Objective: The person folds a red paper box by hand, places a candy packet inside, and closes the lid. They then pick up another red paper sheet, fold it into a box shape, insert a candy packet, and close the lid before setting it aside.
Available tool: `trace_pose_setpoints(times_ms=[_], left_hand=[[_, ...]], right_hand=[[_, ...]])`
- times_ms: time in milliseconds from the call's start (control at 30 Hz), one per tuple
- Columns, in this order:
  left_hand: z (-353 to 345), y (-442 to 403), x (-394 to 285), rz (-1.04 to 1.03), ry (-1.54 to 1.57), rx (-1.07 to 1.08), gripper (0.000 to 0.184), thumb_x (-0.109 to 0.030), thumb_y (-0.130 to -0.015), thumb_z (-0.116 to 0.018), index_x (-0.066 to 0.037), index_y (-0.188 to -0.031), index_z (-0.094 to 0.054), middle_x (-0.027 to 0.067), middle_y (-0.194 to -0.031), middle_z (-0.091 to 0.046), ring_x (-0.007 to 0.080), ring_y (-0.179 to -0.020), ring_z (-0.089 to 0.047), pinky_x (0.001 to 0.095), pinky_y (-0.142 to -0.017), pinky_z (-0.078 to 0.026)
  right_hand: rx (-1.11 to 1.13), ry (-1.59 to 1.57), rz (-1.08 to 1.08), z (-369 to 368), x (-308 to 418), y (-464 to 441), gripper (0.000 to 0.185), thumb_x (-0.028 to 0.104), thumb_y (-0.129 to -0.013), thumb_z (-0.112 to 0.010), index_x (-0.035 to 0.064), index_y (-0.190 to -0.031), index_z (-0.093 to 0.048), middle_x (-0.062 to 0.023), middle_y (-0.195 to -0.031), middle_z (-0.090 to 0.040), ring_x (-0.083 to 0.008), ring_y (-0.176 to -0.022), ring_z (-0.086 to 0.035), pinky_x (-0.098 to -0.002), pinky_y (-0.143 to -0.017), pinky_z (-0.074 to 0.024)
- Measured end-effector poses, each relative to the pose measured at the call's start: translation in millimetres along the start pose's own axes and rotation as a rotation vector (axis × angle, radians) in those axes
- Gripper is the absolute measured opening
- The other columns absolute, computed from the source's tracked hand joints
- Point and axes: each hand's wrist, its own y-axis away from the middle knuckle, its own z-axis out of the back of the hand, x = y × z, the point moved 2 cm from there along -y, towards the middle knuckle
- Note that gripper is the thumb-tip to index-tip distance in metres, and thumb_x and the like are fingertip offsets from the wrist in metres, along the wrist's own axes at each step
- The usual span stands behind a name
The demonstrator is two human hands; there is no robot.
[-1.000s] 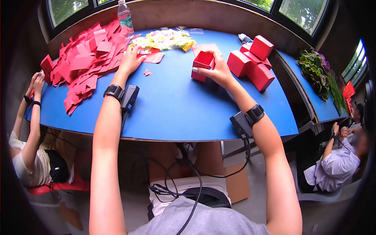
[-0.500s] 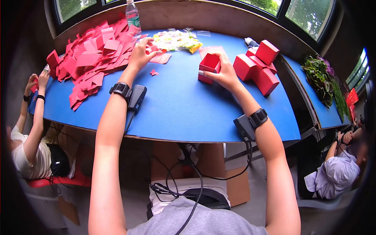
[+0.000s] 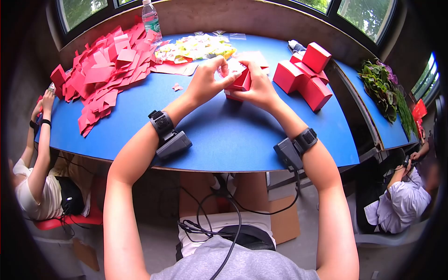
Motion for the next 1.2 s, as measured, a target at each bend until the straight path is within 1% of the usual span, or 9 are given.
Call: trace_pose_setpoints(times_ms=[100,167,233,367,633,733,1067,1167,1200], left_hand=[[-1.9,-0.3,-6.2,-0.067,-0.136,-0.082,0.032,-0.03,-0.083,-0.063,0.002,-0.083,-0.055,0.0168,-0.075,-0.059,0.0316,-0.076,-0.059,0.0382,-0.07,-0.046],[0.6,0.5,-8.6,-0.084,-0.148,-0.108,0.028,-0.025,-0.083,-0.062,0.002,-0.085,-0.056,0.0172,-0.076,-0.06,0.0313,-0.076,-0.058,0.0387,-0.07,-0.046],[3.7,1.3,-10.1,-0.138,-0.074,-0.16,0.023,-0.022,-0.084,-0.062,0.001,-0.083,-0.056,0.011,-0.08,-0.061,0.0198,-0.077,-0.058,0.0321,-0.072,-0.046],[6.9,1.8,-10.4,-0.104,-0.043,-0.122,0.021,-0.016,-0.081,-0.064,-0.001,-0.095,-0.062,0.0106,-0.085,-0.064,0.0182,-0.082,-0.06,0.031,-0.077,-0.046],[5.0,4.1,-21.9,-0.148,-0.073,-0.076,0.021,-0.019,-0.077,-0.069,-0.003,-0.091,-0.067,0.0097,-0.083,-0.066,0.0163,-0.08,-0.061,0.0296,-0.073,-0.047],[4.0,4.1,-19.6,0.002,0.021,0.001,0.025,-0.022,-0.078,-0.07,-0.004,-0.095,-0.069,0.0097,-0.079,-0.068,0.0142,-0.075,-0.063,0.0292,-0.072,-0.048],[8.6,2.9,-20.4,0.026,-0.088,0.072,0.018,-0.014,-0.073,-0.064,-0.002,-0.085,-0.071,0.0126,-0.078,-0.068,0.0217,-0.074,-0.065,0.0311,-0.072,-0.05],[5.6,0.9,-28.9,0.111,-0.267,0.353,0.025,-0.02,-0.083,-0.055,0.001,-0.084,-0.069,0.0125,-0.083,-0.066,0.026,-0.075,-0.064,0.0348,-0.072,-0.049],[-1.6,4.6,-22.4,-0.001,-0.224,0.298,0.03,-0.022,-0.088,-0.05,0.003,-0.087,-0.067,0.0138,-0.092,-0.064,0.0284,-0.082,-0.062,0.0358,-0.077,-0.047]], right_hand=[[-0.023,0.032,0.092,-3.6,0.8,-0.9,0.087,0.039,-0.059,-0.082,-0.0053,-0.122,-0.042,-0.0232,-0.119,-0.05,-0.0337,-0.111,-0.052,-0.0377,-0.092,-0.0436],[0.029,-0.044,-0.047,1.8,16.2,1.5,0.086,0.039,-0.06,-0.082,-0.0045,-0.122,-0.041,-0.0231,-0.117,-0.051,-0.0334,-0.109,-0.053,-0.038,-0.09,-0.0447],[0.012,-0.016,-0.055,1.5,14.7,2.7,0.084,0.037,-0.061,-0.082,-0.0037,-0.122,-0.041,-0.0224,-0.115,-0.052,-0.0329,-0.108,-0.054,-0.0378,-0.09,-0.045],[-0.004,-0.076,-0.044,2.1,10.9,1.9,0.081,0.035,-0.061,-0.081,-0.0029,-0.121,-0.041,-0.0215,-0.114,-0.052,-0.0317,-0.107,-0.054,-0.0375,-0.09,-0.0452],[0.071,-0.112,-0.056,1.0,16.1,2.7,0.073,0.031,-0.063,-0.081,-0.0017,-0.117,-0.044,-0.019,-0.109,-0.055,-0.0307,-0.101,-0.058,-0.0372,-0.085,-0.0476],[0.057,-0.126,-0.059,-0.3,14.2,2.6,0.071,0.031,-0.063,-0.081,-0.0015,-0.115,-0.045,-0.0187,-0.108,-0.055,-0.0288,-0.1,-0.058,-0.0366,-0.085,-0.0476],[0.041,-0.082,-0.006,-0.9,20.2,2.5,0.071,0.029,-0.063,-0.081,-0.0011,-0.116,-0.045,-0.0187,-0.109,-0.055,-0.0291,-0.099,-0.058,-0.0359,-0.084,-0.0478],[0.036,-0.033,0.006,-2.8,16.8,2.7,0.07,0.024,-0.063,-0.079,-0.0013,-0.118,-0.044,-0.0196,-0.108,-0.057,-0.029,-0.1,-0.058,-0.036,-0.086,-0.047],[0.044,-0.067,-0.022,-3.5,15.9,2.6,0.069,0.023,-0.063,-0.078,-0.0012,-0.118,-0.044,-0.0195,-0.108,-0.057,-0.0289,-0.1,-0.058,-0.0359,-0.086,-0.047]])
